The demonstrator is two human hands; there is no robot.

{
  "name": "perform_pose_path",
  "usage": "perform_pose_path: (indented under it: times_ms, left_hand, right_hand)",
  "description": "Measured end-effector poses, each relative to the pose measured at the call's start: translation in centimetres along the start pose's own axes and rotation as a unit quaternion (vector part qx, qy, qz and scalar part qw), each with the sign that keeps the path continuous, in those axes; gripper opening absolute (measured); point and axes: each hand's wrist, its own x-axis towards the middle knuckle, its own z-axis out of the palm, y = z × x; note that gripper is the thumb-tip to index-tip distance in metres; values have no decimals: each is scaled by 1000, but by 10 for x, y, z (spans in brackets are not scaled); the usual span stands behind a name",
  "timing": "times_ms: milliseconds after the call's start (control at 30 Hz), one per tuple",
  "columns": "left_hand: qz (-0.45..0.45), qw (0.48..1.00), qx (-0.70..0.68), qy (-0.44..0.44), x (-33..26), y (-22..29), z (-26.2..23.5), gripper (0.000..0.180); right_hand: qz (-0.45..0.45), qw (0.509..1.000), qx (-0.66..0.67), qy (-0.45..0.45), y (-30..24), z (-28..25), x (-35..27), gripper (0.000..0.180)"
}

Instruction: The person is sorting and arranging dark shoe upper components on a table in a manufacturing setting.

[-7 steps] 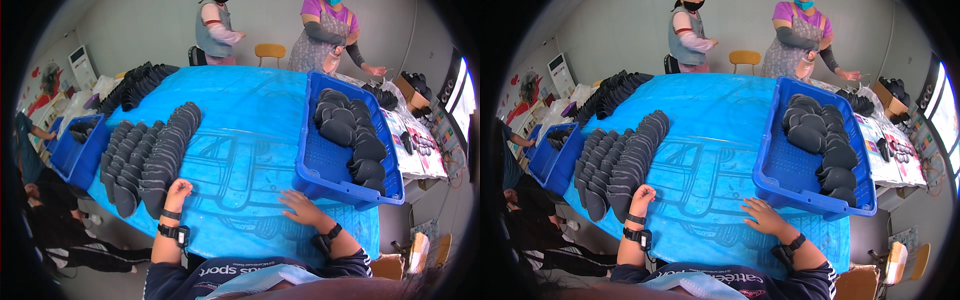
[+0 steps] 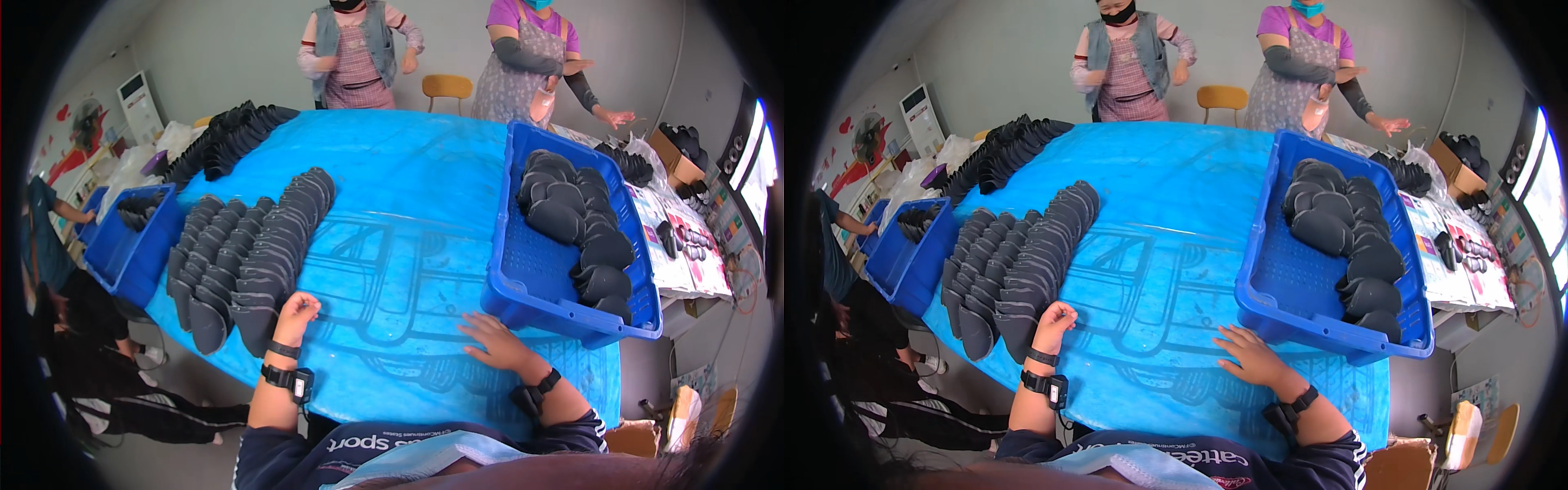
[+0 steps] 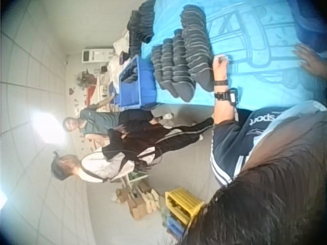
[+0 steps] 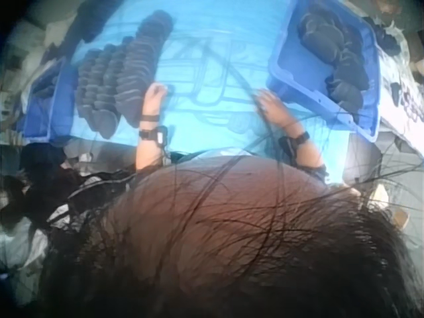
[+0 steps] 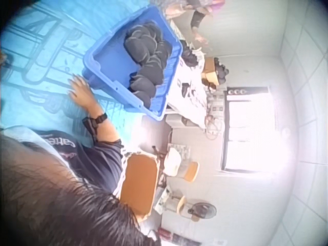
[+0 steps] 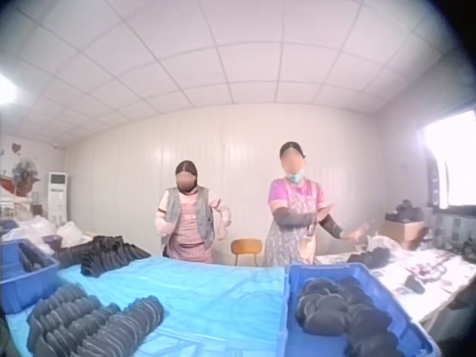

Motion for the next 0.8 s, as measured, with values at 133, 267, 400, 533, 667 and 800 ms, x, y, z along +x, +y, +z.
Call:
perform_pose_path:
  times_ms: [133, 267, 400, 533, 667, 800]
  left_hand:
    - [16, 1000, 7, 5, -4, 3, -4, 6]
    - [14, 1000, 0, 10, -3, 2, -4, 7]
    - [12, 1000, 3, 8, -2, 0, -5, 7]
    - [14, 1000, -3, 4, 1, 1, -1, 7]
    - [23, 1000, 6, -1, 2, -3, -6, 7]
    - [27, 1000, -6, 9, 7, -12, -7, 7]
  right_hand:
    - [-2, 1000, 4, 0, -4, -2, 1, 44]
    - [2, 1000, 8, -1, -2, 0, 1, 44]
    - [-2, 1000, 9, 3, -3, 0, 2, 44]
    - [5, 1000, 10, 5, -1, -3, 0, 44]
    - [-9, 999, -9, 30, -3, 0, 1, 42]
    - [-121, 984, -47, 120, -43, -61, -5, 38]
